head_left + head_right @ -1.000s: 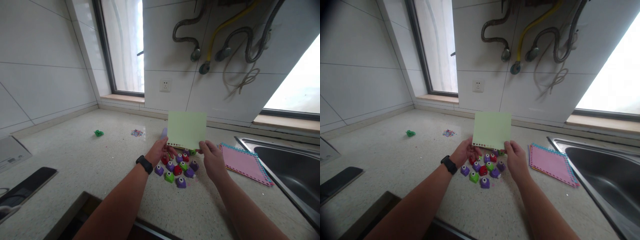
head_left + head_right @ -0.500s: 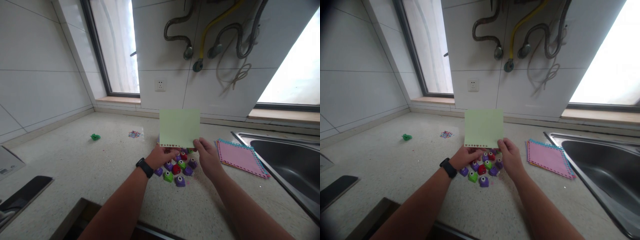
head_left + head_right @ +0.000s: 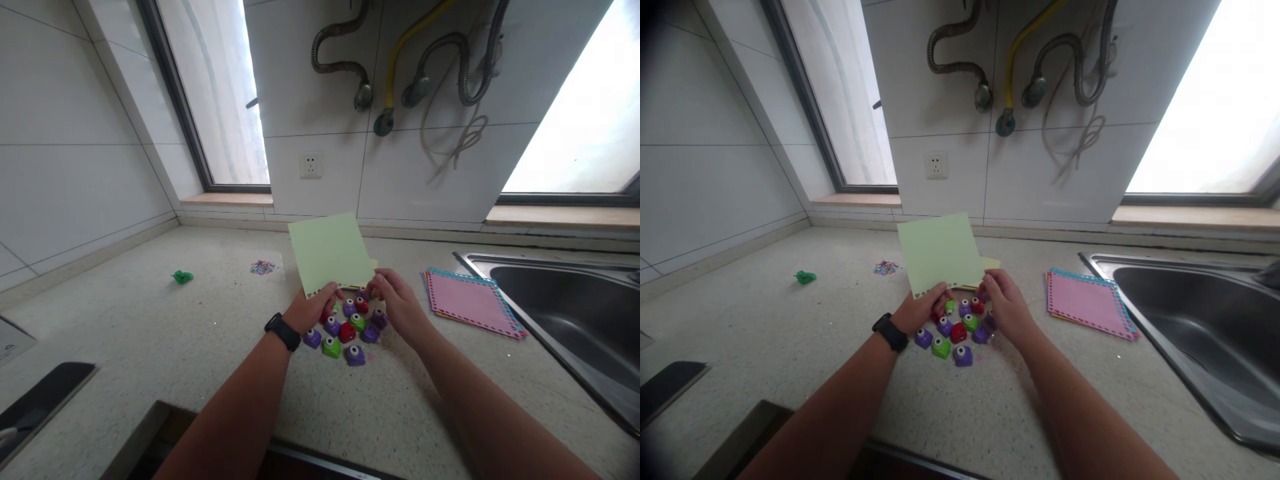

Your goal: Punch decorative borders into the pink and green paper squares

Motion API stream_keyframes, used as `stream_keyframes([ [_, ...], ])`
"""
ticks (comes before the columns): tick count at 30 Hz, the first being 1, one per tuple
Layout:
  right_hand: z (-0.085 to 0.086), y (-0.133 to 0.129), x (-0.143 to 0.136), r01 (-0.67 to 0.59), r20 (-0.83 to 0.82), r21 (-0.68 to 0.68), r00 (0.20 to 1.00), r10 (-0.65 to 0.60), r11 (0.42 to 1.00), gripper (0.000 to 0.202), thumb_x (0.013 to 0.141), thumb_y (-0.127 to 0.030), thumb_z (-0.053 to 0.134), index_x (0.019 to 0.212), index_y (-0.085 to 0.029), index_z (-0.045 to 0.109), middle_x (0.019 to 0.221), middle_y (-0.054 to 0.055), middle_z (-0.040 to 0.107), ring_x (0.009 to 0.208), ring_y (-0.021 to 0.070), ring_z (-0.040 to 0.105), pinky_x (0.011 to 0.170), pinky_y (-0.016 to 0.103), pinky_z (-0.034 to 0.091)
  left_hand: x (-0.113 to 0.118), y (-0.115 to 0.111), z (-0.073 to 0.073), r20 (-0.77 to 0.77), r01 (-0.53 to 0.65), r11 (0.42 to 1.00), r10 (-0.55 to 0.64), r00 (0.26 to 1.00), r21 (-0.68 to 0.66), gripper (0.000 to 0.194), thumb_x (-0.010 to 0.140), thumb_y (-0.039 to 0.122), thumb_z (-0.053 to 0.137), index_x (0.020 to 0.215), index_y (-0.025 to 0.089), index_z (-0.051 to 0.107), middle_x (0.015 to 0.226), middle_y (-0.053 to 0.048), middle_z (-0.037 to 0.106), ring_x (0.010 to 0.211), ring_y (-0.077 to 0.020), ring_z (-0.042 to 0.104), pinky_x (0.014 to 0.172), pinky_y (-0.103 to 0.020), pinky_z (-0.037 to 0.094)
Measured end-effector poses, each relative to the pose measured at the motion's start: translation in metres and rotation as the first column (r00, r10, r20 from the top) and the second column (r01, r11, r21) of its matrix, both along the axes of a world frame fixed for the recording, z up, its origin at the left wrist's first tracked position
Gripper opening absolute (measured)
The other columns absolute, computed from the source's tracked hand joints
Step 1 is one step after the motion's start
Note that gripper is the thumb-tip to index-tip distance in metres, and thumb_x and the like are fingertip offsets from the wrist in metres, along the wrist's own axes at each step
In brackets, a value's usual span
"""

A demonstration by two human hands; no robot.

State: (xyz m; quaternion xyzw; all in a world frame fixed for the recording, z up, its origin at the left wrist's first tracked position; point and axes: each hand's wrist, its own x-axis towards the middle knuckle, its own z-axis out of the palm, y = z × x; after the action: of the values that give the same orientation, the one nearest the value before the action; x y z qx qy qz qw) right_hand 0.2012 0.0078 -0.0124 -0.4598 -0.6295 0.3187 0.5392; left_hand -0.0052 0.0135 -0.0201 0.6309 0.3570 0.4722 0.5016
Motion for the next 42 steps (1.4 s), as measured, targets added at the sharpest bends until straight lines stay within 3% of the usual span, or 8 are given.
stream_keyframes([
  [9,-0.009,0.01,0.013,0.042,0.622,0.131,0.774,-0.115,0.99,0.019,0.091,-0.031,0.053,0.092,-0.02,0.068,0.085,0.007,0.07,0.085,0.0243,0.058,0.076,0.036,0.04,-0.004,0.005,-0.001,0.083,-0.069,0.997,0.071,0.994,-0.019,0.041,0.09,0.055,0.052,0.079,0.017,0.062,0.05,0.008,0.04,0.045,-0.009,0.042,0.05,-0.022,0.037],
  [19,0.006,-0.014,-0.036,-0.033,0.695,0.215,0.707,-0.129,0.976,0.016,0.091,-0.032,0.058,0.091,-0.021,0.069,0.084,0.007,0.07,0.084,0.0241,0.058,0.075,0.034,0.039,-0.009,0.009,0.007,0.266,-0.2,0.979,0.203,0.942,-0.038,0.037,0.089,0.052,0.055,0.075,0.017,0.059,0.048,0.009,0.035,0.046,-0.0084,0.04,0.05,-0.021,0.036],
  [24,0.008,-0.018,-0.073,-0.021,0.826,0.208,0.54,-0.164,0.978,0.026,0.085,-0.046,0.064,0.079,-0.022,0.071,0.084,0.01,0.071,0.085,0.0279,0.059,0.076,0.038,0.038,-0.011,0.008,0.008,0.273,-0.196,0.98,0.198,0.941,-0.038,0.039,0.088,0.054,0.056,0.074,0.017,0.059,0.048,0.009,0.036,0.046,-0.0086,0.041,0.051,-0.022,0.037],
  [30,0.002,-0.016,-0.086,-0.022,0.881,0.196,0.442,-0.167,0.98,0.018,0.08,-0.036,0.067,0.09,-0.022,0.072,0.091,0.01,0.073,0.094,0.03,0.061,0.083,0.04,0.039,-0.013,0.004,0.012,0.322,-0.214,0.976,0.213,0.923,-0.033,0.042,0.088,0.057,0.056,0.073,0.017,0.059,0.047,0.009,0.035,0.046,-0.0083,0.043,0.051,-0.022,0.037],
  [33,0.002,-0.015,-0.086,-0.018,0.855,0.141,0.505,-0.113,0.99,0.011,0.077,-0.028,0.068,0.084,-0.021,0.071,0.089,0.009,0.072,0.093,0.0288,0.063,0.083,0.039,0.041,-0.014,0.003,0.012,0.314,-0.223,0.974,0.222,0.923,-0.035,0.042,0.088,0.056,0.057,0.074,0.017,0.059,0.047,0.009,0.034,0.045,-0.0079,0.042,0.051,-0.022,0.037],
  [35,0.004,-0.013,-0.081,-0.001,0.766,0.097,0.639,-0.074,0.995,0.009,0.077,-0.025,0.066,0.084,-0.02,0.07,0.089,0.009,0.072,0.09,0.0273,0.065,0.081,0.038,0.044,-0.014,0.003,0.012,0.301,-0.213,0.977,0.21,0.93,-0.023,0.042,0.088,0.056,0.056,0.075,0.017,0.059,0.047,0.009,0.035,0.045,-0.0082,0.042,0.051,-0.022,0.037],
  [39,0.012,-0.009,-0.054,0.023,0.228,-0.052,0.974,-0.011,0.998,0.04,0.086,-0.036,0.063,0.121,-0.017,0.061,0.1,0.011,0.071,0.077,0.0219,0.069,0.07,0.035,0.052,-0.011,0.0,0.013,0.281,-0.202,0.979,0.192,0.94,0.01,0.041,0.089,0.056,0.054,0.075,0.018,0.058,0.047,0.009,0.035,0.046,-0.0092,0.041,0.053,-0.023,0.04],
  [42,0.018,-0.011,-0.025,-0.101,-0.145,-0.154,0.986,0.079,0.983,0.047,0.086,-0.047,0.064,0.124,-0.019,0.06,0.093,0.008,0.072,0.076,0.022,0.07,0.067,0.036,0.055,-0.008,-0.006,0.016,0.249,-0.204,0.978,0.19,0.95,0.035,0.041,0.09,0.055,0.053,0.073,0.018,0.059,0.047,0.009,0.035,0.046,-0.0098,0.041,0.054,-0.024,0.041],
])
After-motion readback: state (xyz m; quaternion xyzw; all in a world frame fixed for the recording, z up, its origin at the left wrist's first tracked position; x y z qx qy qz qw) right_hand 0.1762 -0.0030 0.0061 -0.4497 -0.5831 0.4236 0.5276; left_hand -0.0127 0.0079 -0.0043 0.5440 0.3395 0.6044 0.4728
